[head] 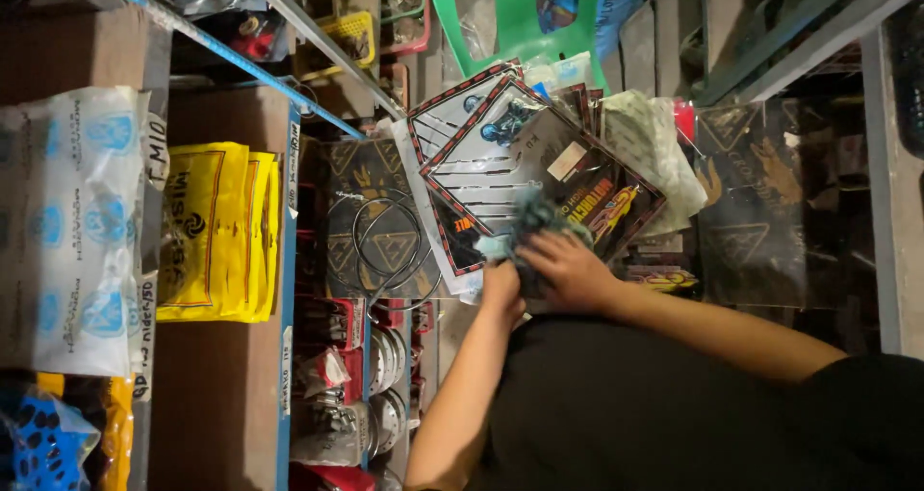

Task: The person wipes the surface of several packaged items, including blue and yellow packages and clear plastic-wrapped goods, using a cloth. The person then places the cleaned items onto a shelf.

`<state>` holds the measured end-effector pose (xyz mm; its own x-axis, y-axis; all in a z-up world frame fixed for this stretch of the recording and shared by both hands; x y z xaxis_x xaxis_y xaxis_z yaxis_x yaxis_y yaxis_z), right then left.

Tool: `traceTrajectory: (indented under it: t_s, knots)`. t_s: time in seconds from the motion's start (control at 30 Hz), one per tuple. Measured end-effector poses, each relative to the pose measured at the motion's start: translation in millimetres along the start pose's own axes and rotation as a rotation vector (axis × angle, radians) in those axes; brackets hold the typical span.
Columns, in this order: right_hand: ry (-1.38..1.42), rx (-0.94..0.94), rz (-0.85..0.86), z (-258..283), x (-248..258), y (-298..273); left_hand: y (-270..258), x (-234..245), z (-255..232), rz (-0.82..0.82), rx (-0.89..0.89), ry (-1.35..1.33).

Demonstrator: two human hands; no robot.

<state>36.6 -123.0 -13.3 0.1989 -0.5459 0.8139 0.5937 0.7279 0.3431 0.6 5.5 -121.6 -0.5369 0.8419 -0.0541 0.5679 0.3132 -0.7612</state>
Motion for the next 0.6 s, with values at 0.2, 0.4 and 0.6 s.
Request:
traceTrajectory:
  t_s: [0.2, 0.4, 0.6]
  knots:
    - [0.056, 0.136, -0.021, -91.1, 43.5, -33.0, 10.3, -3.7, 16.9, 0.078, 0.093, -0.132]
    - [0.053, -0.442, -0.445, -129.1, 143.6, -10.0, -110.0, -59.5, 0.8, 0.730, 0.175, 0.032]
    - [0.067, -0.379, -0.298, -117.7, 98.5, -4.7, -92.8, -39.6, -122.7, 0.183, -0.593, 0.801]
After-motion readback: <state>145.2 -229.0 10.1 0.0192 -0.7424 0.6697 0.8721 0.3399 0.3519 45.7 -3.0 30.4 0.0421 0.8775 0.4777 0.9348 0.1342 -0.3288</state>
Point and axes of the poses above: each hand's wrist, its own y-axis towards the middle knuckle, its own x-axis out of the back of the hand, z = x × y, the point moved 6 cm from there along y, towards the middle knuckle, and after that the axes turned 12 degrees about y, right-handed, at the moved point
